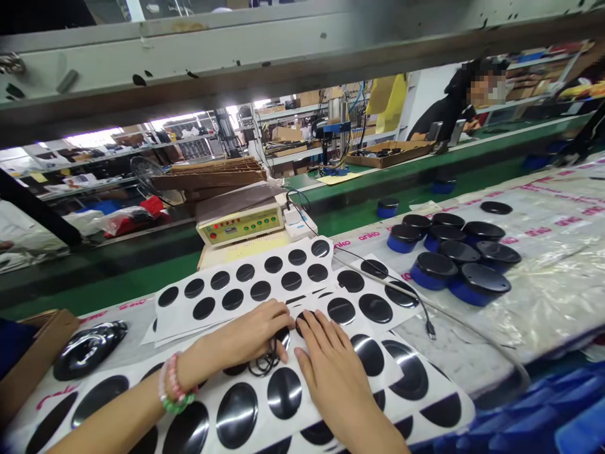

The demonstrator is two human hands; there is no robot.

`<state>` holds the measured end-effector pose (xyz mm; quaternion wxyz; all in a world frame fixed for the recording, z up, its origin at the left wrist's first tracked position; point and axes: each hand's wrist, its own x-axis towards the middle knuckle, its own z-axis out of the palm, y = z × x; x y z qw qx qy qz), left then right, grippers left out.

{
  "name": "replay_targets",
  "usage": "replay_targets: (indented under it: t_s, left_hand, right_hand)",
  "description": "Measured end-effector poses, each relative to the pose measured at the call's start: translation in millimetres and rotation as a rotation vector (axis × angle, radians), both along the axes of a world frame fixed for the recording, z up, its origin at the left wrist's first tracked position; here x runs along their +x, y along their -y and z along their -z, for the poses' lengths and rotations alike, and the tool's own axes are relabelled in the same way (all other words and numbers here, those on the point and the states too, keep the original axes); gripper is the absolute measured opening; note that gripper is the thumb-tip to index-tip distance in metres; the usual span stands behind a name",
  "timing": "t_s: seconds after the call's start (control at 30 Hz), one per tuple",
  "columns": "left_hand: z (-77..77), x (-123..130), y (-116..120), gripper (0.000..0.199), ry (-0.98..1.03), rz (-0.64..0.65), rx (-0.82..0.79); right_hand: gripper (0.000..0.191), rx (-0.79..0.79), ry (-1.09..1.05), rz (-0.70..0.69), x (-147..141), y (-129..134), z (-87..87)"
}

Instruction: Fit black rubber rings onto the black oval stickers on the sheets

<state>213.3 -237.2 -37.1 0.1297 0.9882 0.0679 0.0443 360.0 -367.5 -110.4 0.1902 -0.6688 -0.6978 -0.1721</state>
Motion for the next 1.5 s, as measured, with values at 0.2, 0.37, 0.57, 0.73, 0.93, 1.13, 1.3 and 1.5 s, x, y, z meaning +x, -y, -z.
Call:
replay_targets:
  t_s: [0.2,0.37,0.57,0.73,0.93,1.13,1.3,1.5]
  left_hand:
    - [10.8,-24,-1,0.013,0.029,-0.036,-0.034]
    - [9.3,-33,-5,0.048,0.073,-0.044,-0.119]
    - [5.3,-24,-1,0.042,0.07,0.056,-0.151]
    - [5.0,-24,-3,0.032,0.061,0.086,-0.111]
    - [9.4,-30,-6,0.052,0.018,0.0,-0.037]
    - [9.7,-31,-5,0.037,0.076,0.026,-0.003]
    - [15.7,-44,-4,0.012,0.225,0.003,-0.144]
    - [6.7,-81,6,0.027,0.617,-0.151,-0.429]
  right_hand:
    - [0.042,0.052,0.051,0.014,-2,0,-4.0]
    - [0.042,0.053,0.045,0.011,-1,0,-3.1]
    - [0.041,0.062,0.052,0.023,-2,1,-3.9]
    - [0.042,0.06,0.059,0.032,-3,1,-3.4]
    - [0.041,0.065,0.04,0.025,-3,1,-2.8]
    - [0.042,0.035,0.006,0.027,-3,2,-1.7]
    - [0.042,0.011,-0.007,0.024,-3,3,-2.1]
    - [0.042,0.049,0.018,-0.002,0,2,-3.9]
